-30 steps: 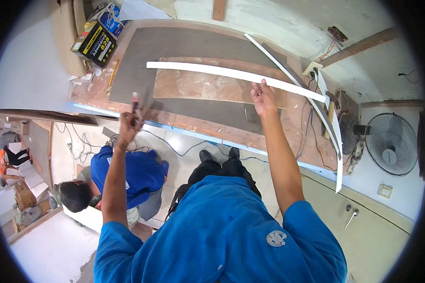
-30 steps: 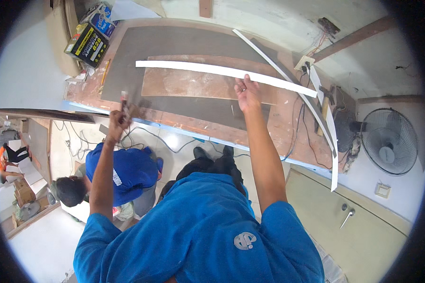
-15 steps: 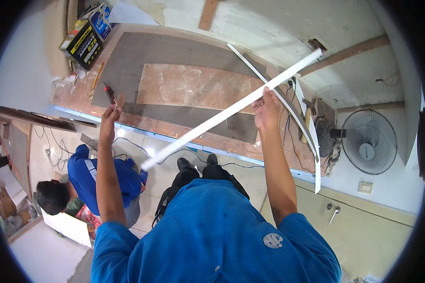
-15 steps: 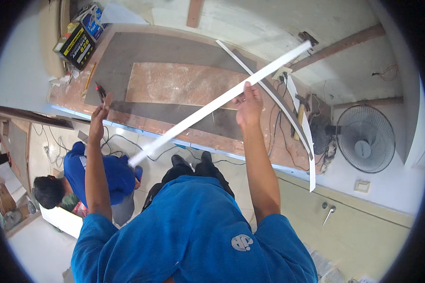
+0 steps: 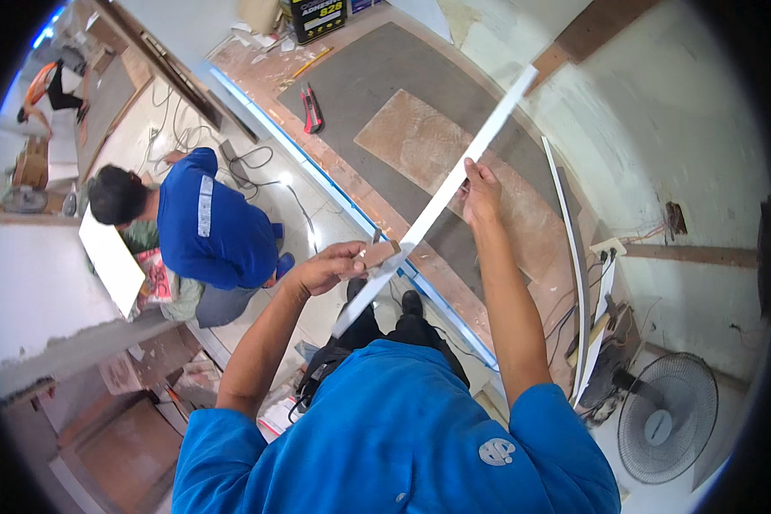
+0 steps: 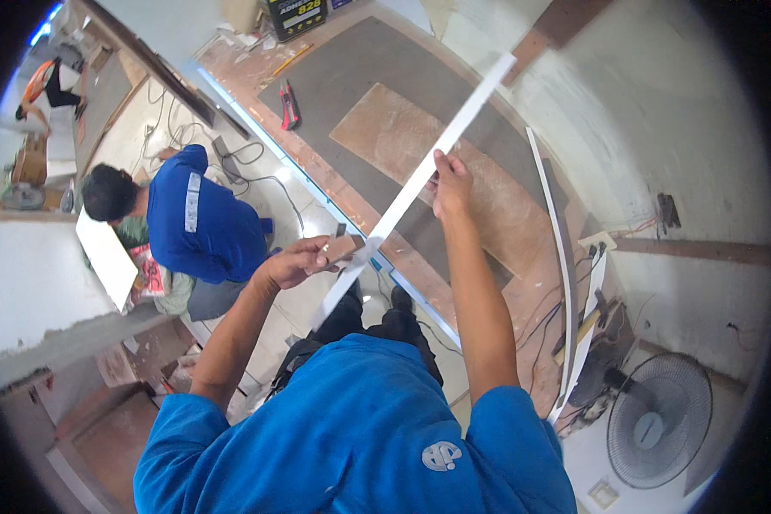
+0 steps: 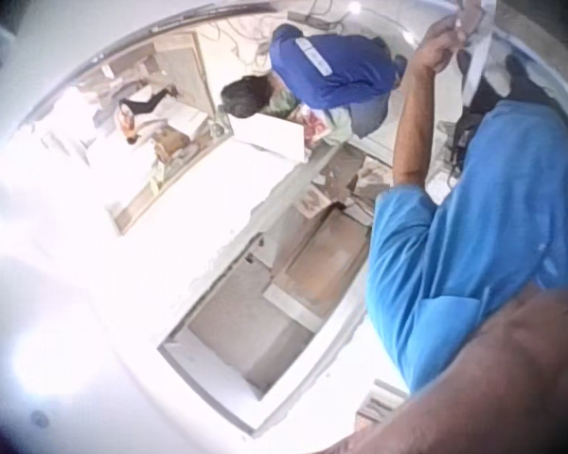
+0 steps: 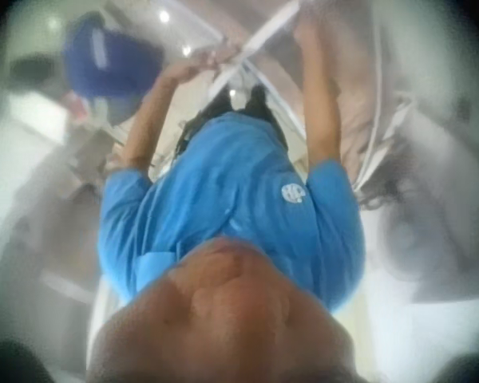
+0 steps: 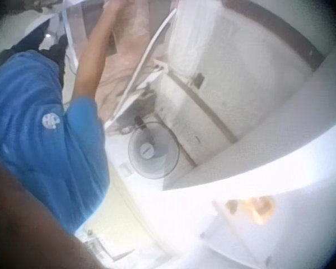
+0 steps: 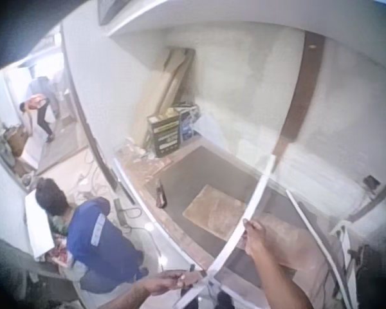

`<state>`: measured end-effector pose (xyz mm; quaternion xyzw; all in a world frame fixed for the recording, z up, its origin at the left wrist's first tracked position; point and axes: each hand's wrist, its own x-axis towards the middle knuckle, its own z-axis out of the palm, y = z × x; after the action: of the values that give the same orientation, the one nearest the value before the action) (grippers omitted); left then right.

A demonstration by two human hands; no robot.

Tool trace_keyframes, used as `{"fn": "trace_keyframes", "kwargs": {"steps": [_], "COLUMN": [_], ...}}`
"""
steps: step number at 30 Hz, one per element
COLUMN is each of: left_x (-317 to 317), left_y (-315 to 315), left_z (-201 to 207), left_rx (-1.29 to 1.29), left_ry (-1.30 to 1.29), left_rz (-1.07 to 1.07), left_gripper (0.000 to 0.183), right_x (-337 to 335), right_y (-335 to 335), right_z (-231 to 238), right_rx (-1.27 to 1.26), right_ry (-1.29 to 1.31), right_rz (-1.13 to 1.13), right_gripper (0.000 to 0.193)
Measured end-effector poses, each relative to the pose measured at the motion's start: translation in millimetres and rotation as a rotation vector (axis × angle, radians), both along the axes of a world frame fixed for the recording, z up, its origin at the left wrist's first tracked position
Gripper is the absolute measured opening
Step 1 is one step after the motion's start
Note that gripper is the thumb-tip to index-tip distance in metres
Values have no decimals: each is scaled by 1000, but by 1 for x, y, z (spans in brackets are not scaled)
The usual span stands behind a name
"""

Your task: The person cuts a protective film from a board, then aligns and presses a white LED strip along the board's edge. The person smooths the strip repeatedly to ensure adhesion. Another worker is visible in the background using a power tool.

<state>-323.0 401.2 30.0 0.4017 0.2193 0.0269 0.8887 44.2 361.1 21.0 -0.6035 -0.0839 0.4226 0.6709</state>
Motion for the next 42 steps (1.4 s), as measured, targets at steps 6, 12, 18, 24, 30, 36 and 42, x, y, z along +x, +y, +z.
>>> {"fn": "trace_keyframes", "kwargs": {"steps": [6, 12, 18, 24, 30, 36, 42], "left_x": [30, 17, -7, 28, 83, 160, 110], "left_y": [-103, -174, -199, -196, -205, -193, -216], "left_z": [5, 24, 7, 9, -48, -67, -57], "left_rx": [115, 116, 124, 92, 72, 99, 237], "left_ry": [19, 168, 320, 325, 271, 243, 223], "left_rz": [121, 404, 467, 613, 870, 990, 1027], "left_gripper": [45, 50, 48, 44, 44, 43, 40], "right_x": [17, 172, 174, 105, 28, 1, -6], "right_y": [1, -96, -126, -156, -189, -205, -233], "right_z": [15, -46, -42, -38, -60, -64, -48], "right_rx": [88, -703, -859, -806, -470, -396, -255], "right_ry": [47, -1427, -1312, -1413, -1353, -1373, -1549], "right_rz": [219, 632, 708, 764, 673, 709, 928], "right_gripper": [22, 99, 103, 93, 82, 80, 88]}}
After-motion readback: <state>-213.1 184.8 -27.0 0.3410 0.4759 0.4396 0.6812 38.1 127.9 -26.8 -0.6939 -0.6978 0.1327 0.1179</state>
